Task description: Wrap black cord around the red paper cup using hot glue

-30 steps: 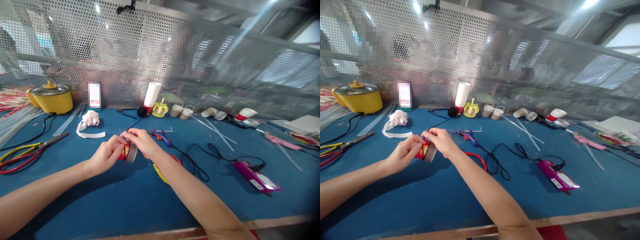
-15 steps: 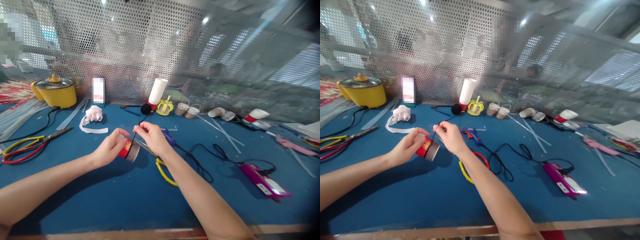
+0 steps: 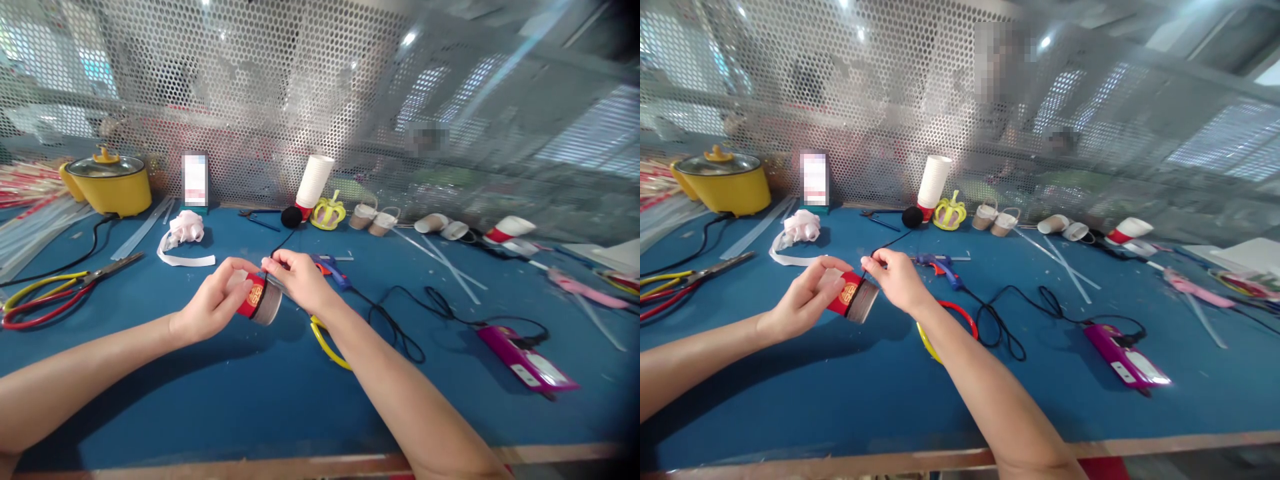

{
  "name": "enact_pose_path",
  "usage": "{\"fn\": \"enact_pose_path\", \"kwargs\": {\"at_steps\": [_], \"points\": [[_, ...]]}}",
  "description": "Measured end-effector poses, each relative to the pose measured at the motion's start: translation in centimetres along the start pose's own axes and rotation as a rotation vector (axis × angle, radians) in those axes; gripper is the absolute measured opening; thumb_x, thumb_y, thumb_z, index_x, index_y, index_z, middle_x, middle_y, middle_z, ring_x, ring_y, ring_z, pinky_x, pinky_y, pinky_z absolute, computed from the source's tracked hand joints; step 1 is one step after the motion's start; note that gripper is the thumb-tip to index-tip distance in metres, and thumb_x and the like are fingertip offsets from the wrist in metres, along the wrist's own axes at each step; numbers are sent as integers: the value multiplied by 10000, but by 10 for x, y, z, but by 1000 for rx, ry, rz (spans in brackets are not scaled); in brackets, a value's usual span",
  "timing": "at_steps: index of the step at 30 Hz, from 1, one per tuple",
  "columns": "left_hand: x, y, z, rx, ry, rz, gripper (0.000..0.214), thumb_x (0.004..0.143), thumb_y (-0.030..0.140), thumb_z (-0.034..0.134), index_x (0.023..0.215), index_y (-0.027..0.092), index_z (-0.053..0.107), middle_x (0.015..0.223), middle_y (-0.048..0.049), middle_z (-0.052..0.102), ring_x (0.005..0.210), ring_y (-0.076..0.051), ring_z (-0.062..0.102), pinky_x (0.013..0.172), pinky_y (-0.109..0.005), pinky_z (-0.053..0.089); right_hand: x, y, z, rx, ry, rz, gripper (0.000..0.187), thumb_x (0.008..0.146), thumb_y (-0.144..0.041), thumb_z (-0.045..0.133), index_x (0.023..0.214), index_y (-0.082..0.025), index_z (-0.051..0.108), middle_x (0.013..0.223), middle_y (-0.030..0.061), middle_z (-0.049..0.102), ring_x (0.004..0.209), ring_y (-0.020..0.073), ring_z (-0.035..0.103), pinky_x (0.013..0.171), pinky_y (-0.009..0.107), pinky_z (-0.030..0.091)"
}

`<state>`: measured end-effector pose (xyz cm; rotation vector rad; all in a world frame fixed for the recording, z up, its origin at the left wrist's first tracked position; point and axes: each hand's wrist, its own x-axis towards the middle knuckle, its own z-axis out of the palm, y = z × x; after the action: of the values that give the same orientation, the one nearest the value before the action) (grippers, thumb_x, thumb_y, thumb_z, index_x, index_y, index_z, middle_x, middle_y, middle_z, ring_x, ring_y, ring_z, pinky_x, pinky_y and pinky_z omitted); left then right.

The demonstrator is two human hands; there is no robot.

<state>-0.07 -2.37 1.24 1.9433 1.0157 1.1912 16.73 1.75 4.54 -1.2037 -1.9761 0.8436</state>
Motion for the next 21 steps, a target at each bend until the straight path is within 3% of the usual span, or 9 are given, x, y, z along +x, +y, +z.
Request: {"fn": "enact_pose_path", "kwargs": {"at_steps": [13,17,21], "points": [[-1,-2,-1,61,82,228,135,864,216,415,971,169,483,598,31,528,562,-100,498,554,-215,399,-1,-1,5,-45,-1,-6,305,806,-359,474,575,-166,425,546,-46,401,537,85,346,508,216,277],[0,-1,-3,81,69,230,140,863,201,411,984,162,468,657,10,574,598,-104,528,585,-221,423,-1,1,6,-37,0,8,300,791,-369,497,581,-171,416,543,-54,374,525,82,326,498,218,268],[-1,-2,-5,119,37,334,175,848,158,415,1020,161,448,781,-25,610,607,-91,538,602,-217,437,-1,2,6,22,-5,-10,291,789,-386,498,605,-175,418,551,-59,362,519,81,321,491,216,269]]}}
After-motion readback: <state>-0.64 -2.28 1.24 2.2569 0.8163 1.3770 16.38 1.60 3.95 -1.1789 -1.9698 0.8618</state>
